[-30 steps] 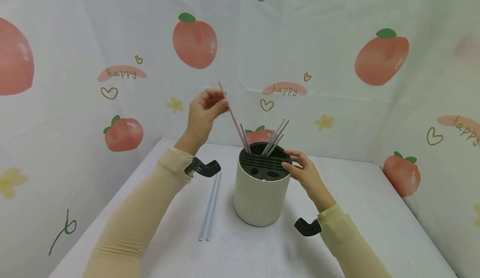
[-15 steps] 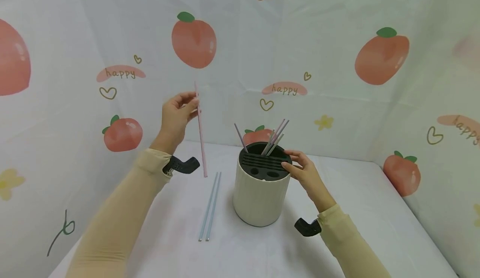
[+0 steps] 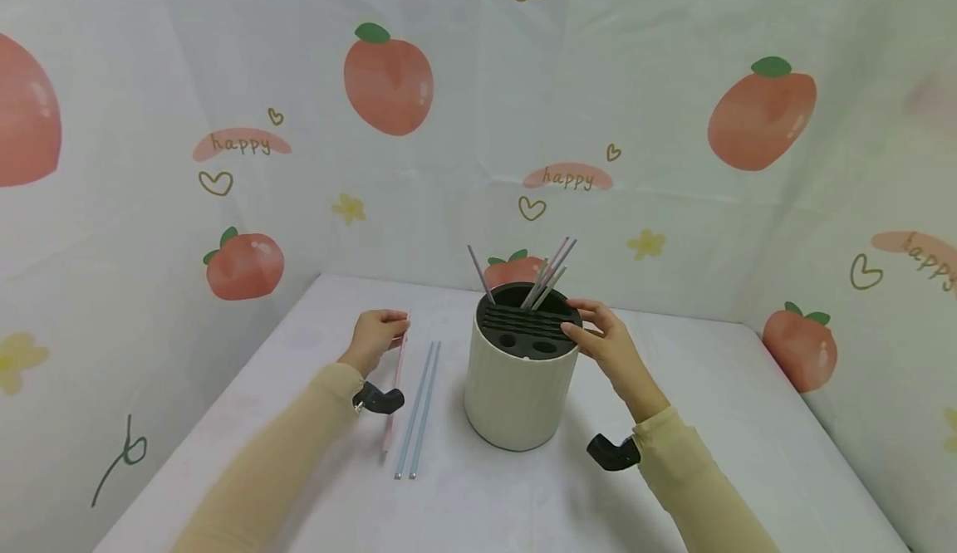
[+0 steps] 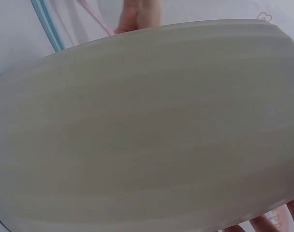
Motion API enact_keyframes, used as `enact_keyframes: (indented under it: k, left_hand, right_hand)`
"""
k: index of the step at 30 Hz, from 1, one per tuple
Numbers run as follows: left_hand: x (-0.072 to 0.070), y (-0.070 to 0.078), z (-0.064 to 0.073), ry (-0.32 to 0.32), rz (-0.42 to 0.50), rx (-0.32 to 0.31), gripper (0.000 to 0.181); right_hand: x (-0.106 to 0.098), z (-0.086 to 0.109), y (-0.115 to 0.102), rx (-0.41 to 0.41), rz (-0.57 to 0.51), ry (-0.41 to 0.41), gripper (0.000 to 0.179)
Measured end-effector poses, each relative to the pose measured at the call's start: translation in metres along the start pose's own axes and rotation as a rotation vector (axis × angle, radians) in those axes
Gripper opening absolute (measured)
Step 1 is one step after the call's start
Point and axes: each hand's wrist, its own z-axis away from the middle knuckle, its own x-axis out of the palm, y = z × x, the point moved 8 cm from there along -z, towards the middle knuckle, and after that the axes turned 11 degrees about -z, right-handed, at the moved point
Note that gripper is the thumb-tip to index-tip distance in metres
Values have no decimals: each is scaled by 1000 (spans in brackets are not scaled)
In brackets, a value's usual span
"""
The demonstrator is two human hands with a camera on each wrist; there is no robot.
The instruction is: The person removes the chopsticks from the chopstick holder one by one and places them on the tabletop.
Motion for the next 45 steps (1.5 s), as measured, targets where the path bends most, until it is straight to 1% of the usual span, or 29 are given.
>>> enact_keyframes:
  k: [3,8,11,14,19,25,33,38,41,45]
  left_hand:
    - [5,-17,1,-4,-49,-43,30]
    - [10,-34,0,14,-132,-86,25]
    - [13,-41,-1,13,-199,-84,23]
    - [17,-46,-1,-4,-241,-79,22]
    - [22,-49,2,-20,-262,-75,20]
    - [25,-51,-2,-24,-298,-66,16]
    - [28,-47,-2,-40,-346,-55,15]
    - [29,-47,-3,-39,-389,-55,15]
    - [29,-49,-4,-32,-393,-56,14]
    - [27,-49,-3,-24,-351,-66,15]
  right_hand:
    - [0,0,0,1,0,-1,50]
    - [0,0,0,-1,0,-3,50]
    - [0,0,0,-2,2,-4,50]
    - [0,1,0,-4,9,-6,50]
    - [0,1,0,-5,12,-11,50]
    - [1,1,0,-1,13,-10,50]
    - [0,1,-3,-2,19,-9,50]
    - [-1,1,-3,-1,17,-3,50]
    - [0,1,-3,2,13,2,50]
    - [1,1,-2,5,9,3,50]
